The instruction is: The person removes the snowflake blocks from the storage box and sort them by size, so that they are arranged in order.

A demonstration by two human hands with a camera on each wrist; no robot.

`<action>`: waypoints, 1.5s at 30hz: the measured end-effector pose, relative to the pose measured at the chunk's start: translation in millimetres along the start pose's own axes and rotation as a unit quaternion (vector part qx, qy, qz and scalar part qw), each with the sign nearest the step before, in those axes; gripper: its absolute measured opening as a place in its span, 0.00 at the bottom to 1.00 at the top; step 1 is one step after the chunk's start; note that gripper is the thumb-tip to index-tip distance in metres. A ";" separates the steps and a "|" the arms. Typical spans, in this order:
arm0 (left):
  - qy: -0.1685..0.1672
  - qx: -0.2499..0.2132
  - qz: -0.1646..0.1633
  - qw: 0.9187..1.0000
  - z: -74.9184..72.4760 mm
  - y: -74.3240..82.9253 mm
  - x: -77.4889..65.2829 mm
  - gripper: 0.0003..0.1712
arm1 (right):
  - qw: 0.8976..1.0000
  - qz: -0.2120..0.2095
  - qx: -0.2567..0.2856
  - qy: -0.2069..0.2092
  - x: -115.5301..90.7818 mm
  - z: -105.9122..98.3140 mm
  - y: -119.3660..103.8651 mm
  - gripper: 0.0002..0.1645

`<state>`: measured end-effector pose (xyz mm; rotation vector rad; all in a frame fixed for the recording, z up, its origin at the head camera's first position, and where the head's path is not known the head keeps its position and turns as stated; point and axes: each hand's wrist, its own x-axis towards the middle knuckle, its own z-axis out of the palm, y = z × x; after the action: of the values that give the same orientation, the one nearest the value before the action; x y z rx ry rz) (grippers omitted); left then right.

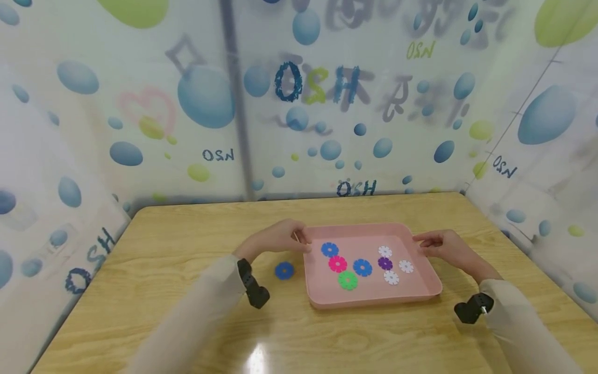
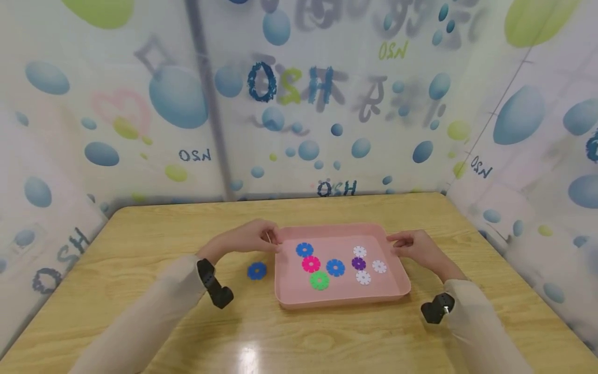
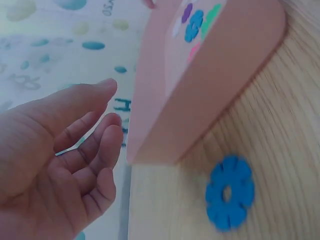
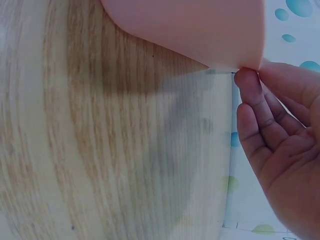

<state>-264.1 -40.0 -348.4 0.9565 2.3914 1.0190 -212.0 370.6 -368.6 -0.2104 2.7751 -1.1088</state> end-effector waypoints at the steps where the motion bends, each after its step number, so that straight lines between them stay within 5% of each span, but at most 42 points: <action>1: -0.005 0.007 -0.004 1.000 2.1 3.9 5.1 0.10 | 1.000 0.000 0.000 0.000 0.1 -0.3 0.2 0.24; 9: -0.074 0.041 -0.038 0.996 20.2 24.7 49.1 0.13 | 1.000 -0.010 -0.006 0.006 4.2 -0.5 0.5 0.22; 15: -0.108 0.060 -0.090 0.988 29.0 28.5 66.7 0.12 | 1.000 -0.009 0.002 -0.001 7.3 3.2 -0.9 0.22; 29: -0.104 0.096 -0.155 0.978 47.7 27.5 69.5 0.14 | 1.000 -0.008 0.003 0.001 7.1 4.5 1.7 0.22; 45: -0.106 0.105 -0.142 0.979 52.2 33.1 76.3 0.16 | 1.000 -0.011 0.014 0.000 1.0 -1.5 4.5 0.23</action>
<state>-273.8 56.4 -364.0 0.7205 2.3958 0.5411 -213.6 374.6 -370.7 -0.2382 2.7619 -1.1507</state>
